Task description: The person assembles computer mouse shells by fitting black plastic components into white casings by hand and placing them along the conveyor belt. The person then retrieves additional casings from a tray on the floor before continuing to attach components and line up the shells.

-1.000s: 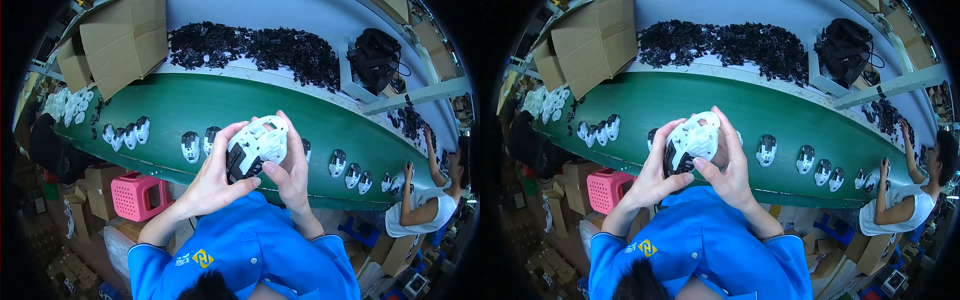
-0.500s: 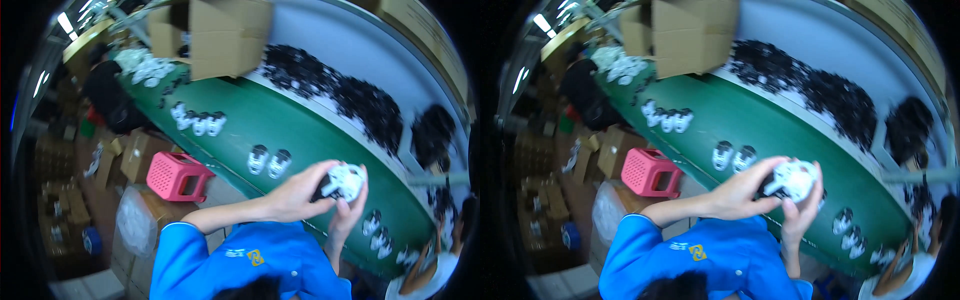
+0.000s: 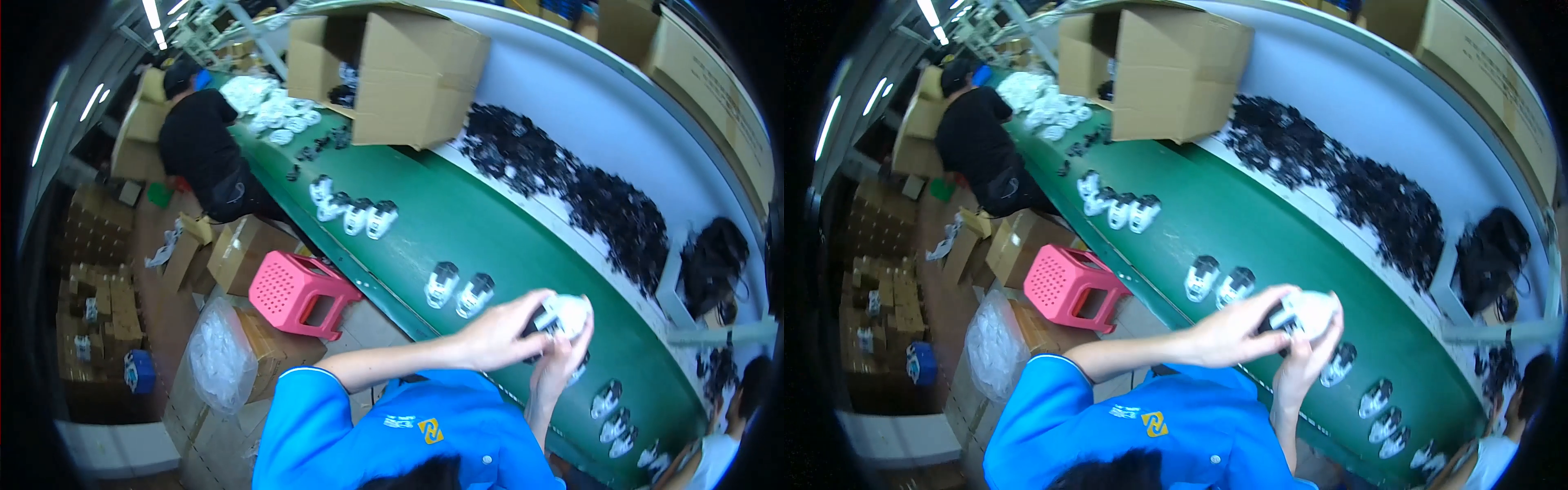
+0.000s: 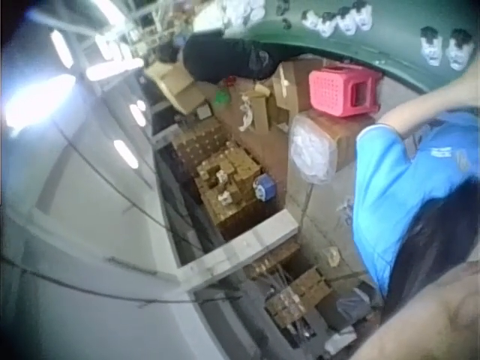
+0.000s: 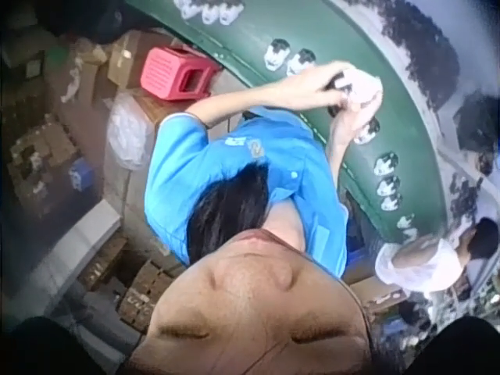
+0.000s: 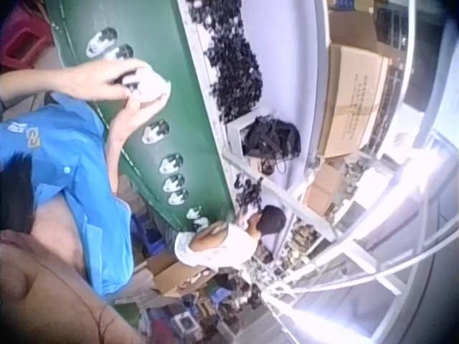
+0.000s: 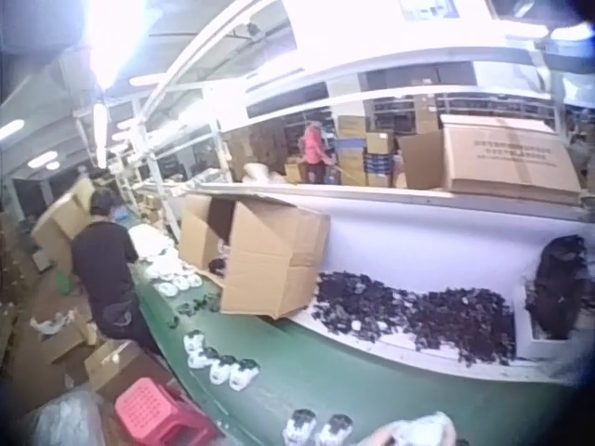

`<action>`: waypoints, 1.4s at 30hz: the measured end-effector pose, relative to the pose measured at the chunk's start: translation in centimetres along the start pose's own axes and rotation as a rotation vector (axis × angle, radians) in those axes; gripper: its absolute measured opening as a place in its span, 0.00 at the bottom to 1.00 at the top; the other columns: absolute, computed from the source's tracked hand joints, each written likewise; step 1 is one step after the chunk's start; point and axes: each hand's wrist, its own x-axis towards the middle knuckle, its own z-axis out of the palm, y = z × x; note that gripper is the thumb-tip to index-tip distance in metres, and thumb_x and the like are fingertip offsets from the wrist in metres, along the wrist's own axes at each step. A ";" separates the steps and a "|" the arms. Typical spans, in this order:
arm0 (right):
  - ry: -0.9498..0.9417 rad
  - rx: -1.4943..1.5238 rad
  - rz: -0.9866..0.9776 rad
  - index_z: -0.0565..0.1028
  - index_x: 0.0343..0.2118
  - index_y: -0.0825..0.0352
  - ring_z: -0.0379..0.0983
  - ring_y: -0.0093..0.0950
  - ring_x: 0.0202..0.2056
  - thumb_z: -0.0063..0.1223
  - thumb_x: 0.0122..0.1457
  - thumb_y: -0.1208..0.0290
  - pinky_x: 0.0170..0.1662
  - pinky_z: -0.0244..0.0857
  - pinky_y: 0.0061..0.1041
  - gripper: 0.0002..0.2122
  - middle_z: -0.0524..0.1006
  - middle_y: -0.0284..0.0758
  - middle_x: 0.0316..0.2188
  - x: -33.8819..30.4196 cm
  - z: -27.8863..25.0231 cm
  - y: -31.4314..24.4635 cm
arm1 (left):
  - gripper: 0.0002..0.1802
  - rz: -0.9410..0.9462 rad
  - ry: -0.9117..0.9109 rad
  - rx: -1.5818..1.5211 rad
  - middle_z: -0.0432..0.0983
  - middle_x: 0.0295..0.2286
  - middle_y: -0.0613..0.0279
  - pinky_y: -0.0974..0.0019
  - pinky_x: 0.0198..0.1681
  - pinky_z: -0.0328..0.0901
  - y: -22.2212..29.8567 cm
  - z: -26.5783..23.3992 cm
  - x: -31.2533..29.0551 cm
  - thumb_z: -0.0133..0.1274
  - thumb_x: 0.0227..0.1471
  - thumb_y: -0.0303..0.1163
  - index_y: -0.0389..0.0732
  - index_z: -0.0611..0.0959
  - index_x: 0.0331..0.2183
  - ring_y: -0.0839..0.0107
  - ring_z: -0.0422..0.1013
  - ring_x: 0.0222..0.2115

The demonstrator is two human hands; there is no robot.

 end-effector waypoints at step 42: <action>-0.111 0.017 -0.101 0.49 0.61 0.71 0.63 0.32 0.51 0.49 0.51 0.76 0.55 0.59 0.31 0.34 0.63 0.43 0.50 0.3 -1.0 -1.7 | 0.40 -0.024 -0.019 -0.044 0.67 0.49 0.43 0.61 0.44 0.67 1.8 0.8 0.3 0.57 0.45 0.33 0.37 0.59 0.58 0.55 0.71 0.43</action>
